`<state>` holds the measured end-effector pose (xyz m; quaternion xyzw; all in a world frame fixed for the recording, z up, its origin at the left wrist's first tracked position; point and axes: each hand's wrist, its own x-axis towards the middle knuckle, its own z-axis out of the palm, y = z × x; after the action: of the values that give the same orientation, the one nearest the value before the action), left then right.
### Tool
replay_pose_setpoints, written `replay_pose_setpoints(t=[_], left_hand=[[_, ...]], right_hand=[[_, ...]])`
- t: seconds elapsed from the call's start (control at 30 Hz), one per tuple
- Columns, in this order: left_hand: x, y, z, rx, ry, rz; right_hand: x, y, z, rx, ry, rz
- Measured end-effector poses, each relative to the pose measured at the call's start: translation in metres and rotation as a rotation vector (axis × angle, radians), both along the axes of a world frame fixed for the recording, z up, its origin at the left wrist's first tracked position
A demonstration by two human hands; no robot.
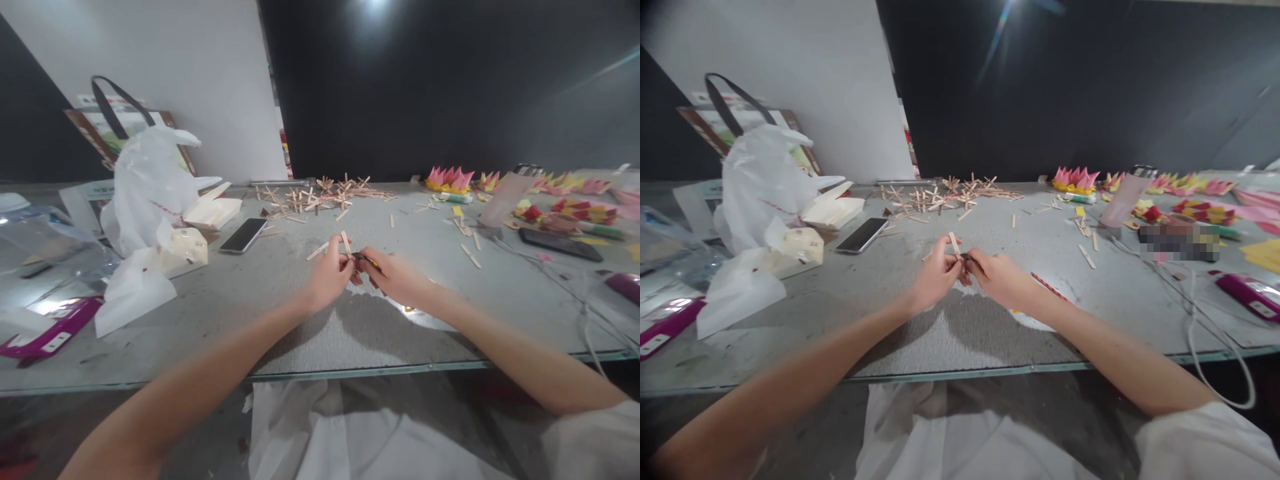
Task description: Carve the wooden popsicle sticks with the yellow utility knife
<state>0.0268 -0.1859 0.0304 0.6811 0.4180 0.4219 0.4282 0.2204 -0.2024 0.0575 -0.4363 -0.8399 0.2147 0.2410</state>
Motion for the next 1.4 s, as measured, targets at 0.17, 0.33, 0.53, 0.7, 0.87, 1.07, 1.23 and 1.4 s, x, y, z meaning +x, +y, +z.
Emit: replay_pose_setpoints(t=[0.17, 0.33, 0.53, 0.7, 0.87, 1.07, 1.23, 1.4], left_hand=[[0.0009, -0.0022, 0.0041, 0.002, 0.004, -0.009], [-0.0008, -0.0027, 0.0029, 0.037, 0.054, -0.014], [-0.0014, -0.0025, 0.0005, 0.086, 0.055, -0.020], [-0.0015, -0.0012, -0.0020, 0.068, 0.031, -0.054], [-0.0032, 0.0001, -0.0044, 0.069, 0.031, -0.059], [-0.0039, -0.0012, -0.0020, 0.051, 0.035, -0.077], [-0.0046, -0.0029, 0.0021, 0.099, 0.118, -0.073], [-0.0033, -0.0058, 0.0056, 0.128, 0.206, -0.050]], right_hand=[[0.0005, 0.0004, 0.0018, -0.014, -0.014, -0.009], [0.0005, 0.0013, 0.0022, 0.008, -0.027, -0.008], [-0.0002, 0.0005, 0.0028, -0.019, 0.007, -0.018], [0.0003, -0.0010, 0.0053, -0.028, 0.009, -0.022], [0.0000, -0.0009, 0.0046, -0.041, -0.007, -0.026], [-0.0001, -0.0003, 0.0044, -0.057, 0.003, -0.017], [0.0004, -0.0002, 0.0023, -0.050, 0.010, -0.012], [-0.0033, -0.0033, 0.0044, -0.041, -0.072, -0.035]])
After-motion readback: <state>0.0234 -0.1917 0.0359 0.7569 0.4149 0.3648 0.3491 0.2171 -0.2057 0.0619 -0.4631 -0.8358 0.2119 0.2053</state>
